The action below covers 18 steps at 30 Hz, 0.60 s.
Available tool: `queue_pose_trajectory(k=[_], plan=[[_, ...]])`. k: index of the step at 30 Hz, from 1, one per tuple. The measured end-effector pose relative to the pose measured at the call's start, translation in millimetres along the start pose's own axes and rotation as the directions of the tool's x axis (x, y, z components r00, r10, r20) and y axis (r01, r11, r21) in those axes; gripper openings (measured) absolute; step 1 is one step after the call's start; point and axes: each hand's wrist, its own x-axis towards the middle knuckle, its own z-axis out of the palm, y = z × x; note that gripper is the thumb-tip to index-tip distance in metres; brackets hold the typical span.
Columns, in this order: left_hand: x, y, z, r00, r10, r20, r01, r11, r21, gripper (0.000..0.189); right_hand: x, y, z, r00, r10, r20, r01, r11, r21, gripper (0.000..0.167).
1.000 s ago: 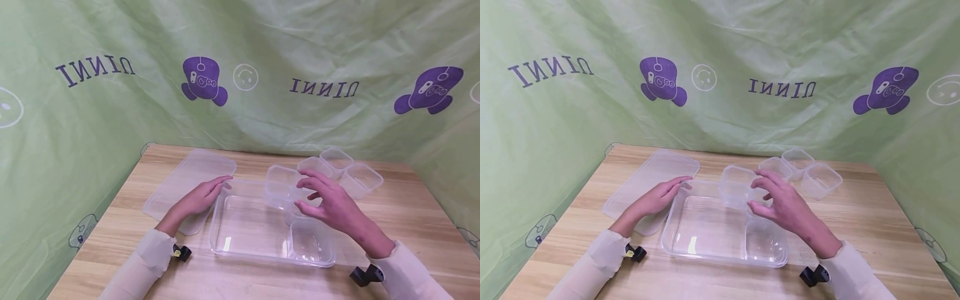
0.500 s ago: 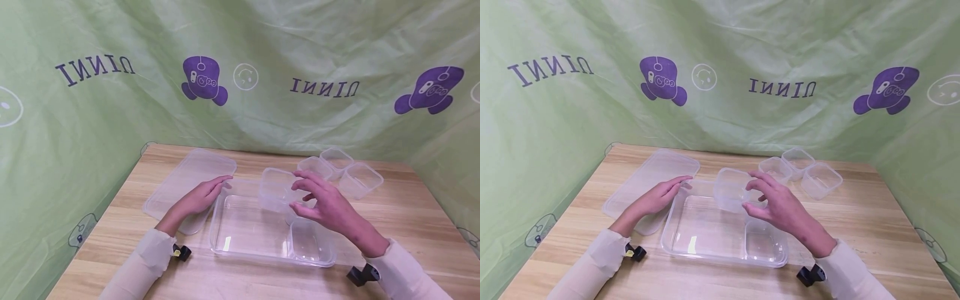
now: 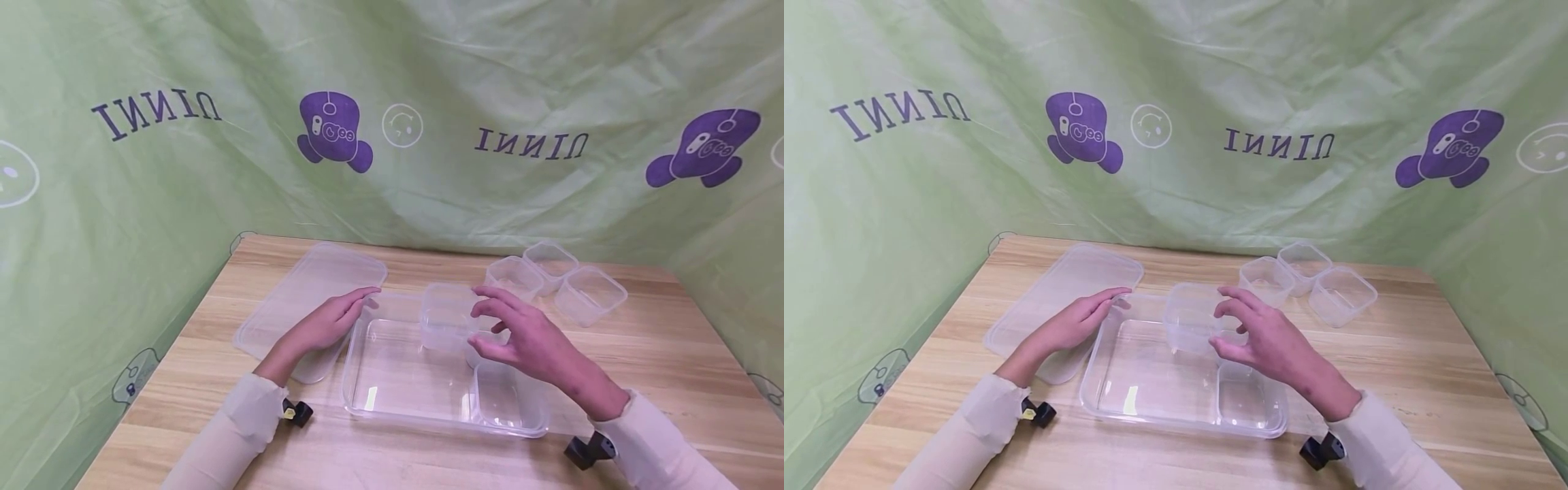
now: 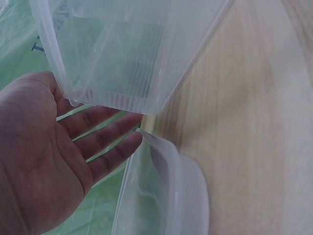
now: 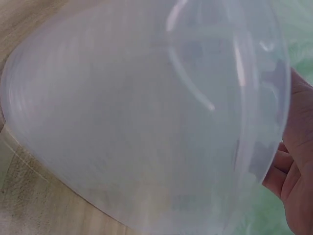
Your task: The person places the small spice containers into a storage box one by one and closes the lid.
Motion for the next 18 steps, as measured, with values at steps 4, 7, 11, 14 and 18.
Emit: queue_pose_trajectory(k=[4,7,11,14,18], plan=[[-0.1,-0.4,0.1,1.0,-0.005,0.002,0.005,1.0,-0.002,0.042,-0.9,1.6,2.2,1.0,-0.001,0.012,0.002,1.0,-0.013,0.033],[0.0,-0.8,0.1,1.0,-0.006,0.002,0.006,1.0,-0.001,0.042,-1.4,2.7,3.4,1.0,0.003,0.022,-0.003,1.0,-0.016,0.033],[0.1,-1.0,0.0,1.0,-0.004,0.001,0.004,1.0,0.0,0.042,-1.6,3.8,4.9,1.0,0.003,0.031,-0.002,1.0,-0.01,0.033],[0.0,-0.8,-0.2,1.0,-0.004,0.002,0.004,1.0,0.0,0.042,-2.0,4.3,6.0,0.999,0.007,0.039,-0.007,1.0,-0.007,0.033],[0.0,-0.6,-0.4,1.0,-0.003,0.002,0.003,1.0,-0.001,0.042,-2.8,5.2,7.2,0.999,0.007,0.051,-0.006,1.0,-0.02,0.032]])
